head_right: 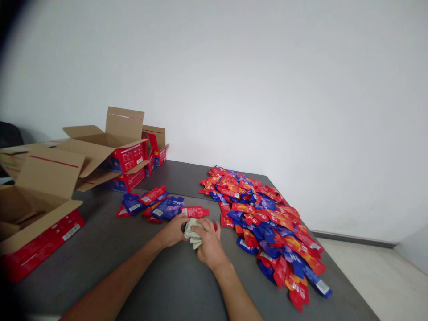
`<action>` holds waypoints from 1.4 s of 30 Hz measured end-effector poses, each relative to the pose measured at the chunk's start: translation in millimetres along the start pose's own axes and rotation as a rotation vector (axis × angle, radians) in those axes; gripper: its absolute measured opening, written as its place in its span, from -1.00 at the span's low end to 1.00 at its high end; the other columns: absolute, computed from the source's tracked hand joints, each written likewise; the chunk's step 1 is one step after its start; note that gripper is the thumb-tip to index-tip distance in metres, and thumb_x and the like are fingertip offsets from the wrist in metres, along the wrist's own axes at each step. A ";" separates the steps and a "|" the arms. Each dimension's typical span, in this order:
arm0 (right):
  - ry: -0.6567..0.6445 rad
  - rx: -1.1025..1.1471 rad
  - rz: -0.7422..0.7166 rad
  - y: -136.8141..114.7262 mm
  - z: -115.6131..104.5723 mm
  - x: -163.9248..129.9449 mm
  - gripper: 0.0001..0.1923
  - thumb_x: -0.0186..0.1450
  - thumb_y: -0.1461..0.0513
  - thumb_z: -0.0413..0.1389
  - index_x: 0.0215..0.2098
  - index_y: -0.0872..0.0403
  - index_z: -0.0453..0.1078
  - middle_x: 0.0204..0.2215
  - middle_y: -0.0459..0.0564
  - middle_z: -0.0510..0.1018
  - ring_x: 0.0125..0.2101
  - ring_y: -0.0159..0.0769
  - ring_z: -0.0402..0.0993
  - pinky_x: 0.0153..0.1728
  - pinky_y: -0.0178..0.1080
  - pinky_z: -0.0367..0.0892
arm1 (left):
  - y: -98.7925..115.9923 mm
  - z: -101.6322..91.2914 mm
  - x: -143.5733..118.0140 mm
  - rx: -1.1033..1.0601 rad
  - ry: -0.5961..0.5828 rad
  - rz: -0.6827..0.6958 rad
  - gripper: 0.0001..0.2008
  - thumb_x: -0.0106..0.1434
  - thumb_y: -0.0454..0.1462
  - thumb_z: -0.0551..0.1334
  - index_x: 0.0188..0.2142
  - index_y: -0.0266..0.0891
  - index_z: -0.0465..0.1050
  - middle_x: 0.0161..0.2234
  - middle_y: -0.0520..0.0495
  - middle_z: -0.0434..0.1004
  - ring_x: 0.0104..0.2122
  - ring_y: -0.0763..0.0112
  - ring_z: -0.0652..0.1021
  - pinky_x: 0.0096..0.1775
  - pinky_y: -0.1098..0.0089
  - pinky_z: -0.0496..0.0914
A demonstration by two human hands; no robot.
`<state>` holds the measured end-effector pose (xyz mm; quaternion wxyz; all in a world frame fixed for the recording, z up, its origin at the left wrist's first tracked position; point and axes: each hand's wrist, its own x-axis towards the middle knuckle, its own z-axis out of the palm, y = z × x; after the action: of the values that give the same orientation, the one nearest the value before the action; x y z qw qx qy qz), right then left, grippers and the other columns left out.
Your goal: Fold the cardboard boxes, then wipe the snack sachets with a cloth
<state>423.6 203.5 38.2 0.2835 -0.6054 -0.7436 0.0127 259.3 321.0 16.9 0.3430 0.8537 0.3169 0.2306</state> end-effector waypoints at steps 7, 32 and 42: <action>0.112 -0.144 0.181 34.5 -6.7 -1.3 -0.37 0.05 0.51 -0.01 0.03 -0.01 0.46 0.07 0.10 0.43 0.07 -0.10 0.29 0.06 -0.11 0.20 | -6.3 3.1 -1.5 0.050 0.060 -0.039 -0.40 -0.11 -0.24 0.39 0.01 -0.16 0.49 0.03 -0.12 0.43 0.01 0.14 0.43 0.09 0.24 0.29; 0.198 0.203 -0.013 28.9 -2.7 0.3 -0.40 0.03 0.53 -0.03 -0.07 -0.02 0.50 -0.03 0.01 0.52 -0.02 -0.20 0.40 0.03 -0.11 0.31 | 16.6 -16.0 2.4 0.504 0.386 -0.012 -0.77 0.22 -0.29 0.14 -0.26 -0.17 0.59 -0.13 -0.14 0.54 -0.04 0.14 0.39 0.00 0.18 0.24; 0.403 0.154 0.119 40.5 -12.2 0.7 -0.39 -0.01 0.52 -0.06 -0.07 0.04 0.50 -0.04 0.08 0.52 -0.03 -0.16 0.40 0.04 -0.07 0.32 | 4.1 4.3 15.2 0.349 0.201 -0.085 -0.66 0.30 -0.33 0.05 -0.06 -0.01 0.51 0.02 0.02 0.55 0.13 0.13 0.30 0.12 0.02 0.05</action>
<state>465.0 210.9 34.1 0.4706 -0.6151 -0.6317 -0.0349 274.1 327.4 19.8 0.1658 0.8588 0.4203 0.2416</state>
